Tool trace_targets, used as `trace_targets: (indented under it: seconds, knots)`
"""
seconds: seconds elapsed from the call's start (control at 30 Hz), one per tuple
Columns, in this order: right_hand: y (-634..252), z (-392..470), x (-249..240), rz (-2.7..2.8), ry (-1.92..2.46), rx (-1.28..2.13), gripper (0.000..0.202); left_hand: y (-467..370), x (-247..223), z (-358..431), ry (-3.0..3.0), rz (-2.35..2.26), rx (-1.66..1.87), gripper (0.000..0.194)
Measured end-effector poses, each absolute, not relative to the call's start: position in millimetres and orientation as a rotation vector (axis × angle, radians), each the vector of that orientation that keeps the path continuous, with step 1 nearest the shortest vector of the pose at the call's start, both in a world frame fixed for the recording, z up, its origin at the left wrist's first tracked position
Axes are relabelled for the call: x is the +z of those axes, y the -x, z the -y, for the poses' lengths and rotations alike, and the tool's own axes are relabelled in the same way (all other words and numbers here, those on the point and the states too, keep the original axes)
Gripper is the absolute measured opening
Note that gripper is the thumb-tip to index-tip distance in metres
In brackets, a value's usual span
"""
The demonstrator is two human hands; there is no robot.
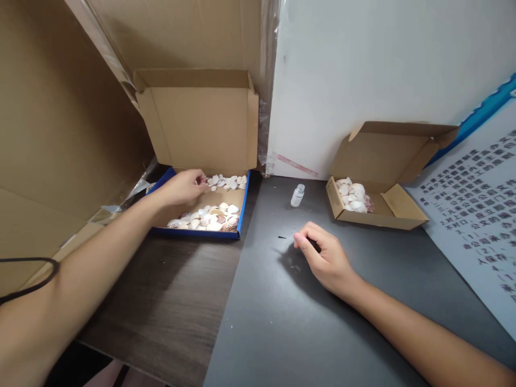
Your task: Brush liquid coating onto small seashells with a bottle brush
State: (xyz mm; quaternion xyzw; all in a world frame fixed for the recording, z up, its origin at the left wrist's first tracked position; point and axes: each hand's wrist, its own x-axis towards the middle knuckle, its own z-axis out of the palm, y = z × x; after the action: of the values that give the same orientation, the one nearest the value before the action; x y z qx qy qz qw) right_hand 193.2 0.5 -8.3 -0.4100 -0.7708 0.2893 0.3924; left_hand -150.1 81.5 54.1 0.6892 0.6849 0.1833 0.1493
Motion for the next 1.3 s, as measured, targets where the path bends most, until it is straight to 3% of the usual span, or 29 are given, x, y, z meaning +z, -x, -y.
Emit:
trace_targets:
  seconds: [0.17, 0.3, 0.43, 0.73, 1.3]
  knots:
    - [-192.6, 0.3, -7.3, 1.944, 1.087, 0.744, 0.029, 131.5, 68.0, -55.7, -1.771, -1.714, 0.733, 0.010]
    - [-192.5, 1.0, -5.6, 1.919, 1.080, 0.740, 0.029, 96.0, 68.6, -30.8, -1.038, -1.088, 1.110, 0.015]
    - [-194.0, 2.9, -2.0, 1.793, 1.137, 0.792, 0.027, 45.5, 59.9, -1.2, -0.753, -0.824, 1.006, 0.014]
    - [-202.2, 44.4, 10.6, 1.463, 1.158, 1.043, 0.028, -8.6, 29.2, 20.9, -0.882, -0.843, 0.676, 0.018]
    - [-213.7, 56.9, 3.4, 1.742, 1.104, 1.150, 0.024, -2.9, 12.5, 21.3, -1.242, -0.930, 0.537, 0.024]
